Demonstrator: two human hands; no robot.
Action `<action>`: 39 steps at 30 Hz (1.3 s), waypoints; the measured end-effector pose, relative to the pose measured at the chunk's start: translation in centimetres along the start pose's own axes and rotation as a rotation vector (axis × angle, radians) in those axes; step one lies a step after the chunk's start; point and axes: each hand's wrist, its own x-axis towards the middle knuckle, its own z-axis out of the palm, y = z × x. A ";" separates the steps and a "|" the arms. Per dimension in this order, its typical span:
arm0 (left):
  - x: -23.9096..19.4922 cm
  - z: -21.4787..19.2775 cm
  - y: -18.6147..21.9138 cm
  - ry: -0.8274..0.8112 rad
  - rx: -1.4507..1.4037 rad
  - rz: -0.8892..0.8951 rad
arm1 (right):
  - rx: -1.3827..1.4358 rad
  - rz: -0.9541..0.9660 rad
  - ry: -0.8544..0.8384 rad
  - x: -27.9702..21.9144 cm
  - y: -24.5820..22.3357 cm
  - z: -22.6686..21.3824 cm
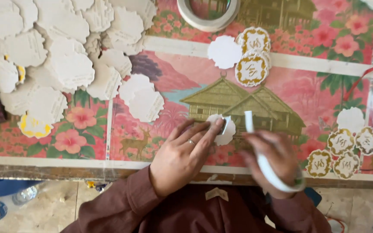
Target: Applying double-sided tape to small decorative paper cutouts
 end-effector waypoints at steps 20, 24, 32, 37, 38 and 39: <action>-0.3 -0.4 0.3 -0.039 0.119 -0.043 | 0.265 0.424 -0.008 2.7 -4.3 -0.6; -2.0 -0.7 0.2 -0.059 0.001 0.040 | 0.302 0.356 -0.024 3.3 -4.5 -0.1; -1.6 -0.4 0.4 -0.120 0.128 0.021 | 0.105 0.277 -0.008 3.6 -5.1 0.0; -1.7 0.3 1.3 -0.162 0.201 0.038 | -0.045 0.265 0.027 2.4 -4.3 -1.4; -1.7 0.5 1.5 -0.152 0.258 0.040 | -0.034 0.283 0.023 2.0 -4.0 -1.2; -1.7 0.8 1.8 -0.144 0.307 0.047 | -0.030 0.308 0.019 1.5 -3.8 -1.1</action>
